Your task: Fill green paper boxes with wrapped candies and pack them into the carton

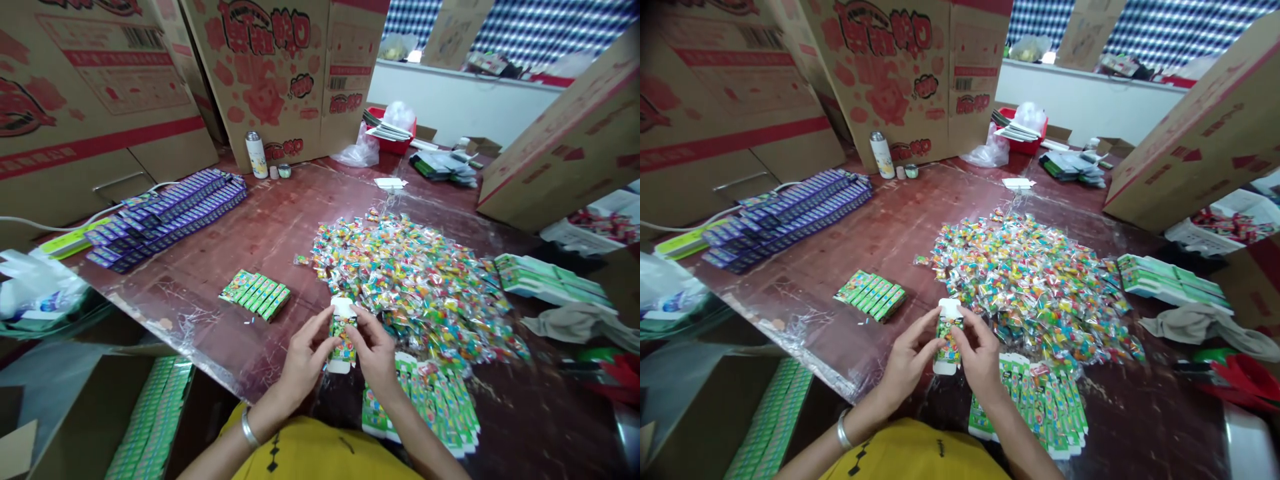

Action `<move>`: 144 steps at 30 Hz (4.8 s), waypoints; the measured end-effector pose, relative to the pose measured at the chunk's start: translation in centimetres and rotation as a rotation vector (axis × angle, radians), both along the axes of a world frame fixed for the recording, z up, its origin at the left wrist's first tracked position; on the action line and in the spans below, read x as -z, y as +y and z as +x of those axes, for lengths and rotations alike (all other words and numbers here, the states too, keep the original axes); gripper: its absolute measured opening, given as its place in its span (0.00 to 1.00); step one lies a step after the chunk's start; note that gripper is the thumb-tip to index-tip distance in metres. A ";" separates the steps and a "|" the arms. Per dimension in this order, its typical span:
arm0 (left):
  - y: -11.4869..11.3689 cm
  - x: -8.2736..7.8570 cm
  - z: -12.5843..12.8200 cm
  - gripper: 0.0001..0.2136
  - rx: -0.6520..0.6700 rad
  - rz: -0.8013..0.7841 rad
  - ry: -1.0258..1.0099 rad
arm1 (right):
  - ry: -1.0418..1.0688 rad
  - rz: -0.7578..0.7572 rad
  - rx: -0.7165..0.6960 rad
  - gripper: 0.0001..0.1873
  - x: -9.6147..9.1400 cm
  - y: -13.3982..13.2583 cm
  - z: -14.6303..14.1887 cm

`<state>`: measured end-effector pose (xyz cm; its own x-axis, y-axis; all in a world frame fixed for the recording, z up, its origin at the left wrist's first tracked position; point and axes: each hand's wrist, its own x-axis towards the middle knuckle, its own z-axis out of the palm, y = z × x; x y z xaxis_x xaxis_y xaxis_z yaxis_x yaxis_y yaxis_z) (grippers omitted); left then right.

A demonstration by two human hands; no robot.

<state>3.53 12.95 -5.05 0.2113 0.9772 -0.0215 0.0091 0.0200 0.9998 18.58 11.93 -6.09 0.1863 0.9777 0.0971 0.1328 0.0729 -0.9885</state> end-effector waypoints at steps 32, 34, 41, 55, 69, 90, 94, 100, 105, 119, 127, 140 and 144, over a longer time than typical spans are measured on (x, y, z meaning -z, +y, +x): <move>0.4 -1.4 -0.8 0.15 0.088 0.011 -0.002 | 0.092 -0.239 -0.257 0.14 -2.4 3.7 2.2; 0.4 -1.5 -0.8 0.17 0.106 0.000 -0.009 | 0.073 -0.243 -0.265 0.14 -2.5 3.7 2.2; 0.4 -0.9 -0.8 0.16 0.104 -0.054 -0.081 | -0.184 0.021 -0.308 0.11 -3.8 2.4 1.8; 1.8 0.2 -1.2 0.11 0.015 -0.175 -0.064 | -0.992 0.040 0.130 0.04 -2.3 3.0 9.3; 1.4 0.0 -1.2 0.11 0.177 -0.253 -0.003 | -0.763 0.030 0.239 0.11 -3.8 3.4 12.2; 0.4 -0.5 1.2 0.11 0.226 -0.105 -0.052 | -0.946 0.054 -0.379 0.12 -8.0 2.1 5.0; 0.3 -1.3 1.3 0.20 0.109 -0.117 -0.144 | -0.648 0.080 -0.251 0.10 -7.5 1.6 5.1; 0.0 -1.6 1.1 0.19 0.116 -0.131 -0.182 | -0.247 0.003 -0.231 0.09 -4.0 0.3 3.7; 0.2 -1.3 0.8 0.15 0.190 -0.138 -0.153 | -0.143 -0.002 -0.164 0.07 -2.9 0.0 2.5; 0.2 -1.2 0.5 0.17 0.057 -0.072 -0.028 | 0.065 -0.169 -0.253 0.14 -3.7 1.9 2.5; 0.1 -1.9 0.1 0.22 0.179 -0.077 -0.030 | 0.008 -0.205 -0.284 0.15 -3.8 2.6 3.2; 1.4 -0.3 -1.1 0.17 0.133 -0.162 -0.125 | -0.732 0.125 -0.474 0.48 -2.7 0.3 1.5; 2.2 -0.2 -2.9 0.15 0.095 0.109 0.343 | -0.798 0.120 -0.453 0.52 -2.3 1.1 2.0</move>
